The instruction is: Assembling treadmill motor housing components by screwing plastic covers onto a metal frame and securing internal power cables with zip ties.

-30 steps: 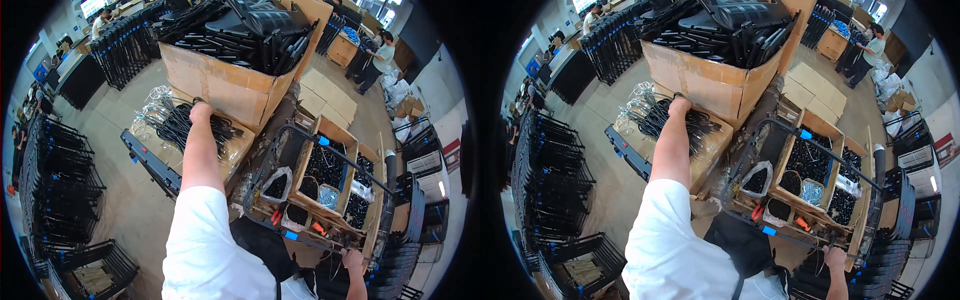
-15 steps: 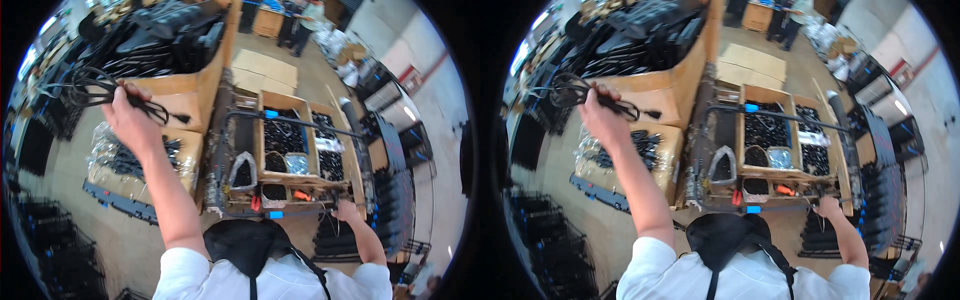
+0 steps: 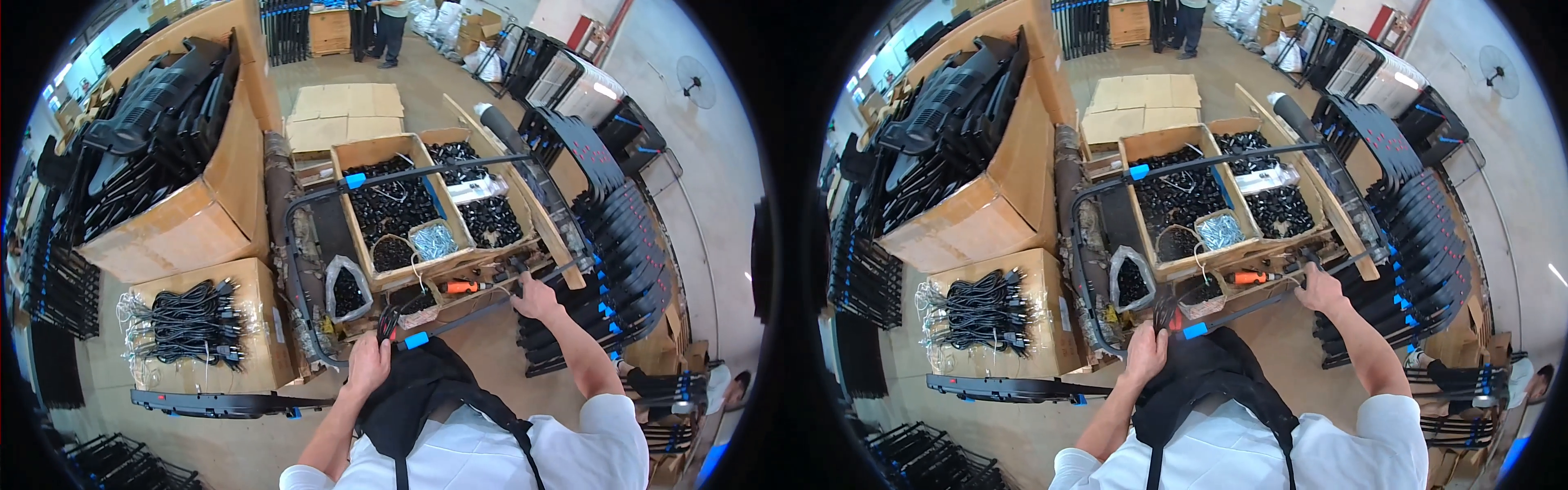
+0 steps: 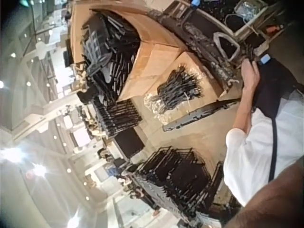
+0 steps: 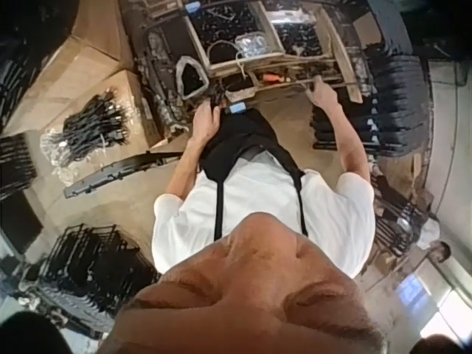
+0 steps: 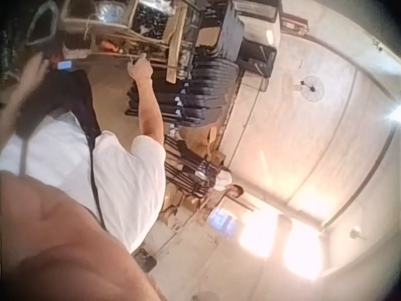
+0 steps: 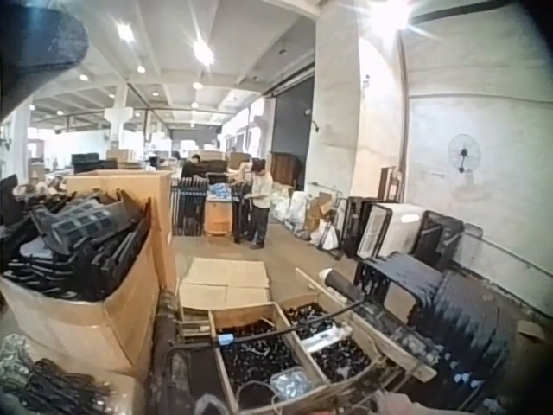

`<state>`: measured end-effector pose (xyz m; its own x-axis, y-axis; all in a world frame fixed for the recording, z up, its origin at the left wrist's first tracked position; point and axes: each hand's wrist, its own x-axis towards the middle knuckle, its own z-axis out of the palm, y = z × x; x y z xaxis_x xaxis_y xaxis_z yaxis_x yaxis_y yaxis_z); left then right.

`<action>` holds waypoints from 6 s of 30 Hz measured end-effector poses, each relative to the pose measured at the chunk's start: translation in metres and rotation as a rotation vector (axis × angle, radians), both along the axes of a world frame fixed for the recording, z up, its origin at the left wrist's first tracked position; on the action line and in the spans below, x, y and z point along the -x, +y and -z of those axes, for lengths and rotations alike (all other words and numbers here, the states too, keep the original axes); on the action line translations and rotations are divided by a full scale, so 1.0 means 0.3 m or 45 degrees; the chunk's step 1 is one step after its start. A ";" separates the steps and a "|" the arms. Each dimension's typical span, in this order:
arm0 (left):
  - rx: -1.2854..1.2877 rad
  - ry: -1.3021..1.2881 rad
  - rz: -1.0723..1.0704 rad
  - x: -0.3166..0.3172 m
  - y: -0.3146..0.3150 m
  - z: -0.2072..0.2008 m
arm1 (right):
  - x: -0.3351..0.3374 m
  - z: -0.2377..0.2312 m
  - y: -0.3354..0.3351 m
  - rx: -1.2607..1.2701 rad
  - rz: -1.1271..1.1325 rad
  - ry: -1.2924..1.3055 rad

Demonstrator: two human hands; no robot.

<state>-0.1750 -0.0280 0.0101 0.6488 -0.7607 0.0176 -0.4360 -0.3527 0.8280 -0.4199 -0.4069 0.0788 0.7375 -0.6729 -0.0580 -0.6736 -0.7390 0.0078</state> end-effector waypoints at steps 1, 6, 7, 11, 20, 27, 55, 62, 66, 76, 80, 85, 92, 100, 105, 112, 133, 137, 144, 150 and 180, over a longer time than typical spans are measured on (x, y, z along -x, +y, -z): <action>0.038 -0.153 -0.017 0.019 0.000 0.019 | 0.025 0.028 -0.012 -0.003 0.027 0.009; 0.237 -0.802 -0.055 0.048 -0.035 0.018 | -0.055 -0.048 -0.010 0.032 0.211 0.282; 0.091 -0.650 -0.089 0.058 -0.030 0.047 | -0.057 -0.070 0.002 0.078 0.185 0.244; -0.130 -0.516 -0.148 0.063 -0.045 0.095 | 0.025 -0.069 -0.047 -0.097 -0.105 0.904; -0.057 -0.574 -0.198 0.067 -0.065 0.091 | 0.017 -0.037 -0.044 0.086 -0.142 0.420; -0.067 -0.490 -0.188 0.049 -0.076 0.083 | -0.010 -0.024 -0.038 0.101 -0.212 0.465; -0.081 -0.419 -0.164 0.057 -0.063 0.063 | -0.034 -0.008 -0.089 0.028 -0.119 0.778; -0.108 -0.346 -0.155 0.051 -0.039 0.064 | 0.001 0.076 -0.044 -0.195 -0.067 0.265; 0.076 -0.381 -0.098 0.016 -0.046 -0.019 | -0.106 0.071 0.033 -0.038 0.036 0.380; 0.409 1.762 0.039 -0.086 -0.163 -0.102 | -0.892 -0.016 0.368 -2.219 0.790 -1.317; 0.495 2.039 0.137 -0.032 -0.247 -0.226 | -0.923 -0.010 0.240 -2.460 1.117 -1.493; 0.505 2.096 0.141 0.028 -0.212 -0.272 | -0.960 -0.066 0.178 -2.355 1.148 -1.568; 0.487 1.960 0.088 0.232 -0.169 -0.377 | -0.960 -0.169 -0.005 -2.191 1.019 -1.713; 0.249 1.450 -0.118 0.477 -0.169 -0.430 | -0.897 -0.299 -0.141 -2.103 0.746 -1.811; -0.167 0.349 -0.316 0.492 -0.123 -0.278 | -0.726 -0.492 0.044 -1.975 0.061 -1.511; -0.076 -0.232 -0.215 0.547 0.019 -0.505 | -0.292 -0.605 0.341 -2.456 -0.342 -1.115; 1.164 1.496 -0.480 0.407 0.048 -0.400 | -0.104 -0.270 0.592 -2.532 -0.337 -0.007; 1.050 1.625 -0.438 0.368 0.110 -0.332 | -0.197 -0.212 0.639 -2.283 -0.678 0.203; 0.710 1.300 -0.768 0.255 0.208 -0.013 | -0.295 0.246 0.832 -2.026 -0.755 0.029; 0.489 1.397 -0.810 0.198 0.261 0.173 | -0.313 0.396 0.959 -1.639 -0.556 0.050; -0.076 1.004 -0.659 0.127 0.206 0.150 | -0.327 0.391 1.000 -1.790 -0.226 -0.036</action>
